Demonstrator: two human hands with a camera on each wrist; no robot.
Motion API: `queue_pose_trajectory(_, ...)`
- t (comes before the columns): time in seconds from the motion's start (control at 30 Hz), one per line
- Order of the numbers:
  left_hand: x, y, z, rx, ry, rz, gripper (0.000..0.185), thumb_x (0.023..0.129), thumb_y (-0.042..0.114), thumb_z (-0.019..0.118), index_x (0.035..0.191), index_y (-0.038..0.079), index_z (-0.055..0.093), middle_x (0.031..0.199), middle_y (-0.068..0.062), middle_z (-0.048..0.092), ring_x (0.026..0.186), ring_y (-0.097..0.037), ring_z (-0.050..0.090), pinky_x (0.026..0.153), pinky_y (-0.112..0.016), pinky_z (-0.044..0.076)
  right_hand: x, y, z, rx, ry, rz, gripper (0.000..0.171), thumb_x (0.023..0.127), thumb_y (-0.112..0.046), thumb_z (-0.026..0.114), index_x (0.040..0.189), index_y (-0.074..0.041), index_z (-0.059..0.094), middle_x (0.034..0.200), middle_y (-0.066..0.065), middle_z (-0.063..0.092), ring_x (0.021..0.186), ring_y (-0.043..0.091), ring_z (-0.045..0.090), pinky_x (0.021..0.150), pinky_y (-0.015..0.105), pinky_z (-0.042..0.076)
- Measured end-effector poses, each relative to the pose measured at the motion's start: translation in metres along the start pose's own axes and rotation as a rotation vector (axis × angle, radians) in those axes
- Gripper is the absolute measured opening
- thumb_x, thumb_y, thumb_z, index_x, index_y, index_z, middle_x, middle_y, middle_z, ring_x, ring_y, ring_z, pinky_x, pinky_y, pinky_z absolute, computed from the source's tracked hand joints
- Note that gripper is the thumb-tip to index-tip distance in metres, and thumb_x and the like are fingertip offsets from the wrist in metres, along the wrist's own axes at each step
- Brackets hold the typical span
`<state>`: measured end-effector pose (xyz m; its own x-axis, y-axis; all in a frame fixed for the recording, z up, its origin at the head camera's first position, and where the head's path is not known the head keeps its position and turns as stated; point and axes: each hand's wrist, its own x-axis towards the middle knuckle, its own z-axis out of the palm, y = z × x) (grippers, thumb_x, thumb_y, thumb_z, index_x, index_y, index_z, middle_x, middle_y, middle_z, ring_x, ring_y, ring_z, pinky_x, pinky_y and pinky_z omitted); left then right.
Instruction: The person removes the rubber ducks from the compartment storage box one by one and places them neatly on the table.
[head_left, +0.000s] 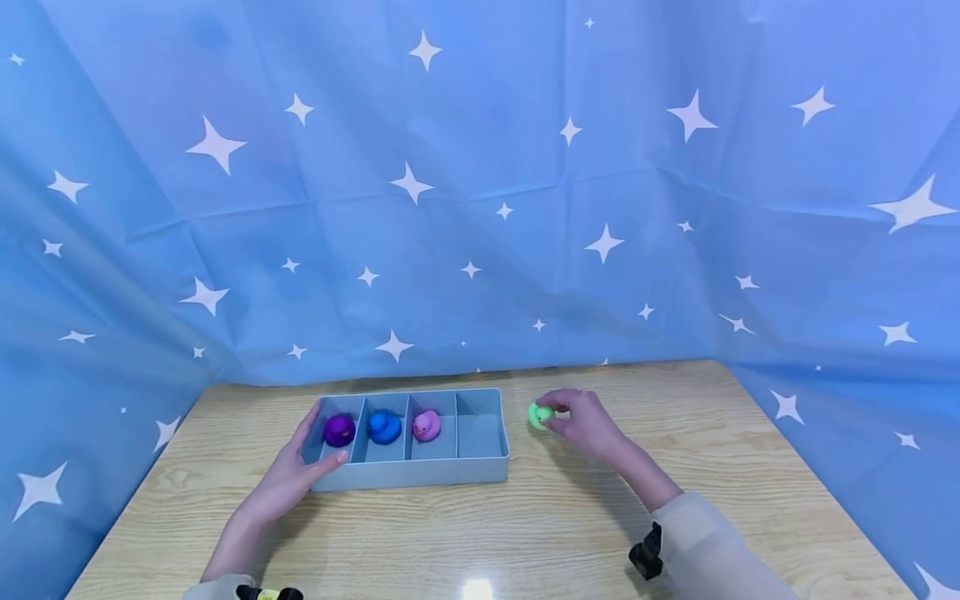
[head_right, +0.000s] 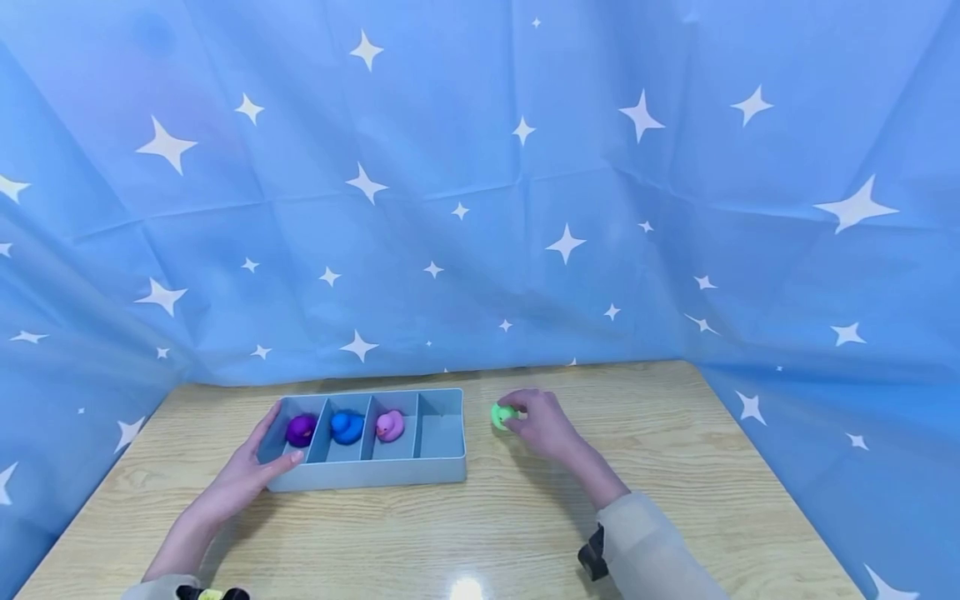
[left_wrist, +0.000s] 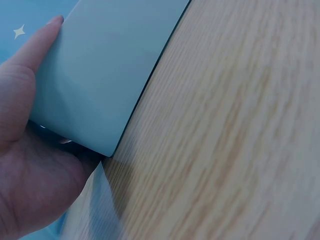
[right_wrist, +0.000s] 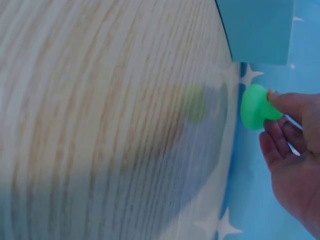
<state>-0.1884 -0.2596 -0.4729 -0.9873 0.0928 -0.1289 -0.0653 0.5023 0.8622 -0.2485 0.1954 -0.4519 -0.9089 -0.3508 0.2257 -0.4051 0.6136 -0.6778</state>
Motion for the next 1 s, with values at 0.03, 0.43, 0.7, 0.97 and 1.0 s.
queue_pose_trajectory(0.03, 0.000, 0.000, 0.000, -0.001, 0.000, 0.002, 0.105, 0.097, 0.041, 0.071, 0.166, 0.022, -0.007, 0.170, -0.022, 0.001, 0.151, -0.053, 0.003, 0.114, -0.075, 0.013, 0.000, 0.000, 0.000, -0.001, -0.002, 0.003, 0.023, 0.088, 0.005, 0.074, 0.111, 0.004, 0.075, 0.116, 0.018, 0.072, 0.106, 0.038, 0.066, 0.089, 0.051, 0.057)
queue_pose_trajectory(0.43, 0.000, -0.001, -0.001, 0.002, 0.001, 0.002, 0.105, 0.097, 0.041, 0.071, 0.166, 0.021, -0.006, 0.169, -0.024, 0.000, 0.151, -0.053, 0.002, 0.114, -0.074, 0.013, 0.001, -0.002, 0.008, 0.010, -0.046, -0.025, 0.024, 0.087, 0.008, 0.072, 0.111, 0.004, 0.075, 0.116, 0.019, 0.073, 0.108, 0.040, 0.067, 0.092, 0.052, 0.056)
queue_pose_trajectory(0.7, 0.000, 0.000, 0.000, -0.003, 0.000, -0.001, 0.105, 0.097, 0.042, 0.071, 0.166, 0.021, -0.006, 0.170, -0.024, 0.000, 0.151, -0.053, 0.001, 0.114, -0.074, 0.011, -0.001, -0.002, 0.011, -0.004, -0.110, -0.020, 0.029, 0.086, 0.010, 0.071, 0.114, 0.005, 0.073, 0.119, 0.021, 0.070, 0.107, 0.039, 0.067, 0.090, 0.046, 0.058)
queue_pose_trajectory(0.97, 0.000, 0.000, -0.001, -0.002, 0.000, 0.007, 0.105, 0.097, 0.041, 0.070, 0.166, 0.020, -0.006, 0.170, -0.022, 0.000, 0.151, -0.053, 0.002, 0.114, -0.074, 0.013, -0.002, 0.000, 0.016, -0.002, -0.130, -0.046, 0.029, 0.085, 0.013, 0.069, 0.113, 0.007, 0.073, 0.116, 0.022, 0.071, 0.106, 0.038, 0.068, 0.086, 0.040, 0.060)
queue_pose_trajectory(1.0, 0.000, 0.000, -0.001, 0.000, 0.000, 0.006, 0.105, 0.097, 0.041, 0.070, 0.166, 0.020, -0.006, 0.170, -0.022, 0.000, 0.151, -0.053, 0.002, 0.114, -0.074, 0.013, -0.002, 0.000, 0.016, -0.002, -0.132, -0.051, 0.029, 0.086, 0.013, 0.068, 0.113, 0.007, 0.073, 0.116, 0.022, 0.071, 0.106, 0.038, 0.068, 0.086, 0.040, 0.060)
